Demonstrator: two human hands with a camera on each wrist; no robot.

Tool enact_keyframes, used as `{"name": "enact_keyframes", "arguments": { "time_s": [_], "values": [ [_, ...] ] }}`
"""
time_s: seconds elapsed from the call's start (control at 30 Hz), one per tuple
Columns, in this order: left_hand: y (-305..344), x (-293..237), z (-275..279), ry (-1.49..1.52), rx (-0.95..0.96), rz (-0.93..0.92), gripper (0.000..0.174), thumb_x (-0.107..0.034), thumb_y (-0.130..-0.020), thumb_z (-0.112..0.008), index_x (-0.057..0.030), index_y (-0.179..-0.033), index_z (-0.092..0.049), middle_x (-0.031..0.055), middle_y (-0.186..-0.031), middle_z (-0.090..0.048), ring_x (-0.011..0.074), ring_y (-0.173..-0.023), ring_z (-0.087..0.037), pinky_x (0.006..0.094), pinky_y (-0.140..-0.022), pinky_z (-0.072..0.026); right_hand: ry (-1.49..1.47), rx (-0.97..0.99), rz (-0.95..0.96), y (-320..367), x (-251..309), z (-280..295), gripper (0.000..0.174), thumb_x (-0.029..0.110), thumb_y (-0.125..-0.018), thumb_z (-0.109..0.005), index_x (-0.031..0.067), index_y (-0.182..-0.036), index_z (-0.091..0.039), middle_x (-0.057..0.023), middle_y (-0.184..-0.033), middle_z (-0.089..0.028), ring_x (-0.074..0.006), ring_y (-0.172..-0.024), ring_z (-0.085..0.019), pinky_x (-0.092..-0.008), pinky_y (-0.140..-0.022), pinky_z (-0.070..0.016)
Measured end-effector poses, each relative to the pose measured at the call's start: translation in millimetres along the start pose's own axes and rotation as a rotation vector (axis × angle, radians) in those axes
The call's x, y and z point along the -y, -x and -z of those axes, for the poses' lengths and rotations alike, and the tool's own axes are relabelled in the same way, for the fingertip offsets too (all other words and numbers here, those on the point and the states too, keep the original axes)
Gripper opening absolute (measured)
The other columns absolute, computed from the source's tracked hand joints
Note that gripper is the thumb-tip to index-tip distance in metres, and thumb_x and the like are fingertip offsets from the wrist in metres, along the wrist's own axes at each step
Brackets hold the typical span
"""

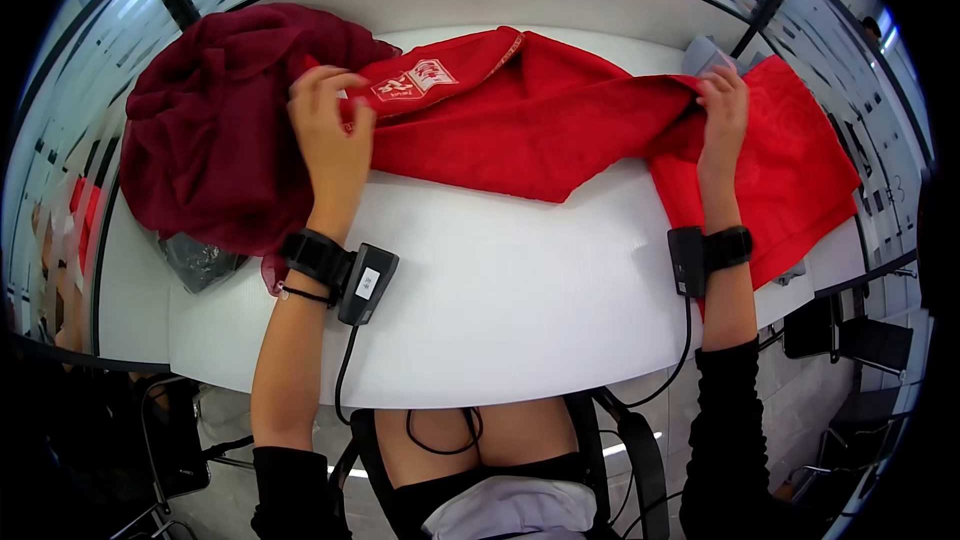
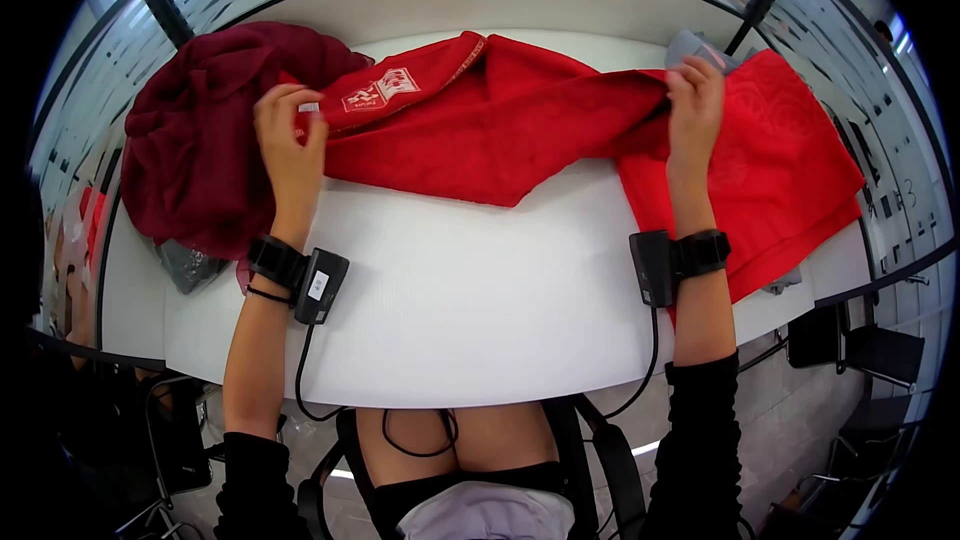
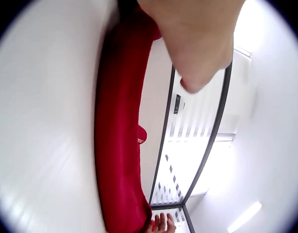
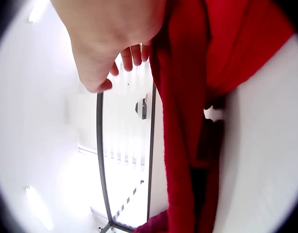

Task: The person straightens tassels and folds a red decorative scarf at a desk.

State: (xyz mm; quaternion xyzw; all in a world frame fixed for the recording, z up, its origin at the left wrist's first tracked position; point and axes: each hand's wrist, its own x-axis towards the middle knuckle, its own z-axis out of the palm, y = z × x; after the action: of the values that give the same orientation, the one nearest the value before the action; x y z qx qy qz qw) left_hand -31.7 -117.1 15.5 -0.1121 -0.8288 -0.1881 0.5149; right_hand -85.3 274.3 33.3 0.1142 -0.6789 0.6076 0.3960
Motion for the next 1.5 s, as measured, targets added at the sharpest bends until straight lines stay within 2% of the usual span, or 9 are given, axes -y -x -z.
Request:
{"name": "enact_keyframes", "arguments": {
  "time_s": [0.2, 0.5, 0.57, 0.67, 0.73, 0.9, 1.2, 1.33, 1.5],
  "values": [
    [20.8, -40.4, -5.4, 0.461, 0.787, -0.022, 0.050, -0.017, -0.081, -0.063, -0.0052, -0.126, -0.044, 0.0128, -0.122, -0.051, 0.0272, -0.118, -0.045, 0.0353, -0.100, -0.0334, 0.446, 0.705, 0.227, 29.2, 13.5, -24.2, 0.039, 0.016, -0.077, -0.064, 0.0062, -0.114, -0.054, -0.0107, -0.116, -0.054, -0.0262, -0.107, -0.051, -0.0328, -0.095, -0.0366],
    [13.4, -37.4, -6.0, 0.563, 0.911, 0.081, 0.040, 0.011, -0.061, -0.053, 0.0005, -0.100, -0.055, 0.0127, -0.094, -0.055, 0.0268, -0.098, -0.052, 0.0321, -0.085, -0.0408, 0.784, 0.866, -0.210, 37.9, 51.0, -36.0, 0.040, 0.022, -0.078, -0.064, 0.0068, -0.114, -0.054, -0.0073, -0.084, -0.058, -0.0224, -0.082, -0.054, -0.0327, -0.080, -0.0433],
    [20.5, -28.1, -14.5, 0.499, 0.662, 0.073, 0.037, 0.014, -0.059, -0.050, 0.0022, -0.094, -0.054, 0.0126, -0.089, -0.053, 0.0268, -0.089, -0.054, 0.0313, -0.078, -0.0420, 0.916, 0.821, -0.223, 40.4, 56.0, -38.5, 0.033, 0.021, -0.078, -0.064, 0.0057, -0.107, -0.058, -0.0081, -0.081, -0.057, -0.0221, -0.079, -0.054, -0.0316, -0.075, -0.0453],
    [20.1, -13.5, -15.5, 0.399, 0.441, 0.174, 0.033, 0.013, -0.059, -0.049, -0.0008, -0.088, -0.059, 0.0121, -0.088, -0.057, 0.0328, -0.085, -0.056, 0.0363, -0.074, -0.0443, 0.817, 0.587, 0.658, 42.3, 37.5, -30.3, 0.018, 0.019, -0.076, -0.066, 0.0035, -0.085, -0.061, -0.0091, -0.073, -0.056, -0.0219, -0.071, -0.054, -0.0313, -0.065, -0.0461],
    [18.2, -3.4, -13.6, 0.274, 0.334, 0.226, 0.031, 0.011, -0.060, -0.050, -0.0018, -0.086, -0.060, 0.0111, -0.088, -0.057, 0.0313, -0.087, -0.056, 0.0362, -0.076, -0.0439, 0.817, 0.608, 0.769, 36.5, 40.8, -29.3, 0.018, 0.018, -0.075, -0.067, 0.0031, -0.074, -0.057, -0.0093, -0.068, -0.054, -0.0221, -0.066, -0.053, -0.0307, -0.062, -0.0460],
    [17.6, 23.1, -6.1, 0.038, 0.194, 0.282, 0.027, 0.008, -0.062, -0.052, -0.0039, -0.084, -0.063, 0.0078, -0.091, -0.057, 0.0294, -0.088, -0.054, 0.0372, -0.075, -0.0436, 0.678, 1.068, -0.146, 34.9, 52.0, -21.8, 0.028, 0.025, -0.078, -0.068, 0.0003, -0.073, -0.055, -0.0080, -0.076, -0.060, -0.0190, -0.072, -0.056, -0.0267, -0.074, -0.0464],
    [24.6, 8.8, -13.3, 0.073, 0.439, 0.101, 0.042, 0.010, -0.061, -0.049, -0.0072, -0.097, -0.060, 0.0096, -0.105, -0.054, 0.0312, -0.100, -0.051, 0.0418, -0.084, -0.0407, -0.201, 1.807, -0.582, 49.8, 59.9, -31.8, 0.046, 0.022, -0.080, -0.069, -0.0034, -0.115, -0.052, -0.0066, -0.100, -0.058, -0.0132, -0.082, -0.054, -0.0280, -0.081, -0.0460],
    [6.2, -25.5, -4.5, 0.382, 0.484, -0.123, 0.046, 0.012, -0.057, -0.044, -0.0067, -0.097, -0.058, 0.0092, -0.110, -0.053, 0.0298, -0.107, -0.048, 0.0380, -0.091, -0.0380, -0.573, 1.770, -0.382, 52.9, 64.6, -38.2, 0.043, 0.019, -0.084, -0.063, -0.0031, -0.119, -0.051, -0.0119, -0.096, -0.064, -0.0179, -0.088, -0.062, -0.0292, -0.084, -0.0478],
    [-1.4, -63.9, 14.7, 0.797, 0.725, -0.193, 0.049, 0.007, -0.058, -0.044, -0.0056, -0.103, -0.058, 0.0082, -0.119, -0.052, 0.0279, -0.117, -0.044, 0.0355, -0.100, -0.0330, 0.041, 0.848, -0.461, 43.0, 35.8, -37.3, 0.020, 0.016, -0.088, -0.053, 0.0009, -0.099, -0.060, -0.0060, -0.082, -0.064, -0.0109, -0.073, -0.059, -0.0233, -0.069, -0.0456]
  ]
}}
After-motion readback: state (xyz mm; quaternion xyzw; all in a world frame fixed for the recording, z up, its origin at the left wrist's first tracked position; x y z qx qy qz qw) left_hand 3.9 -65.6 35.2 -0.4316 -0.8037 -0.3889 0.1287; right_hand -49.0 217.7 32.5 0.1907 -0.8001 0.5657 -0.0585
